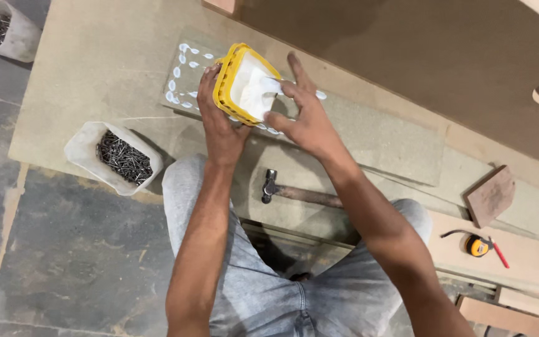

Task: The person applies dots of white adhesive from a container onto a long piece of wood using their fingers, spreading the glue in rows across the surface.

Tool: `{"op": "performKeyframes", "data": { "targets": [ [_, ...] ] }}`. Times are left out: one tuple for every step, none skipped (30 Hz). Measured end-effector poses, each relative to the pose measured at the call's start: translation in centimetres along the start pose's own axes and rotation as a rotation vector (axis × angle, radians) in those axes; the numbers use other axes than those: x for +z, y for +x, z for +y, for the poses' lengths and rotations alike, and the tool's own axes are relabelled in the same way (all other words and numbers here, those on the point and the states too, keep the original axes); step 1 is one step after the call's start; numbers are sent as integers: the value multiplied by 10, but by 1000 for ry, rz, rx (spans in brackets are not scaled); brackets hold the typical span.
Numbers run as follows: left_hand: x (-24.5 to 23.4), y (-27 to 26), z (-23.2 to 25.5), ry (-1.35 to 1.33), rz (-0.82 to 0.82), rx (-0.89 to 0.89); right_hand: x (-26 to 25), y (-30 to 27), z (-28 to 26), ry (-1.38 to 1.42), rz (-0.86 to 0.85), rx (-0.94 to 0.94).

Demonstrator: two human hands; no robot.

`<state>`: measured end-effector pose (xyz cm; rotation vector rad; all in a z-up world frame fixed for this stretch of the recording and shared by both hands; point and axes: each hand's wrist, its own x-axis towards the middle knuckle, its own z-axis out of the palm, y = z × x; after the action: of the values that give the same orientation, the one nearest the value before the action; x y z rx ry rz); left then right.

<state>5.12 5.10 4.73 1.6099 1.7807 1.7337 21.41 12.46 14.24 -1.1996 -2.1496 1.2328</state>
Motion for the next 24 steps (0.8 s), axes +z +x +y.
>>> {"op": "performKeyframes", "data": {
  "targets": [
    [-1,1,0,1,29,-9,2,-1,3,123,-25,29],
    [-2,3,0,2,58,-19,6,-4,4,245,-50,59],
    [-3,5,-1,9,88,-32,9,-5,4,370,-82,91],
    [-4,9,-4,24,95,-46,11,-4,3,391,-108,65],
    [-6,8,-6,43,92,-74,13,-9,1,419,-139,55],
    [-7,7,-8,61,89,-102,15,-11,0,447,-169,45],
    [-8,6,-12,70,119,-121,17,-10,-1,426,-197,39],
    [-9,6,-15,78,148,-140,18,-5,0,406,-226,33],
    [-9,8,-20,89,181,-152,18,5,4,386,-253,20],
    [-9,9,-24,46,240,-192,17,15,9,344,-246,-11],
    [-10,8,-29,6,299,-235,18,27,16,305,-242,-39],
    [-12,5,-34,-34,360,-276,20,41,26,266,-238,-68],
    [-14,5,-40,-74,407,-347,29,56,37,152,-202,-114],
    [-15,3,-47,-114,455,-417,43,71,48,38,-167,-161],
    [-15,2,-53,-160,501,-483,55,85,59,-78,-125,-209],
    [-17,-1,-58,-117,537,-507,67,99,68,-146,-137,-288],
    [-19,-4,-63,-82,569,-530,78,112,76,-220,-141,-362],
    [-21,-6,-66,-47,600,-552,87,119,80,-294,-146,-436],
    [-23,-7,-70,0,619,-536,96,123,83,-324,-172,-420],
    [-25,-8,-72,47,637,-521,105,127,83,-354,-198,-404],
    [-27,-9,-73,96,653,-508,111,127,83,-381,-226,-384],
    [-26,-10,-73,72,654,-506,115,128,82,-418,-257,-396],
    [-27,-10,-74,49,654,-504,118,130,80,-453,-286,-409],
    [-27,-11,-74,25,653,-501,119,130,79,-488,-315,-421]
  ]
}}
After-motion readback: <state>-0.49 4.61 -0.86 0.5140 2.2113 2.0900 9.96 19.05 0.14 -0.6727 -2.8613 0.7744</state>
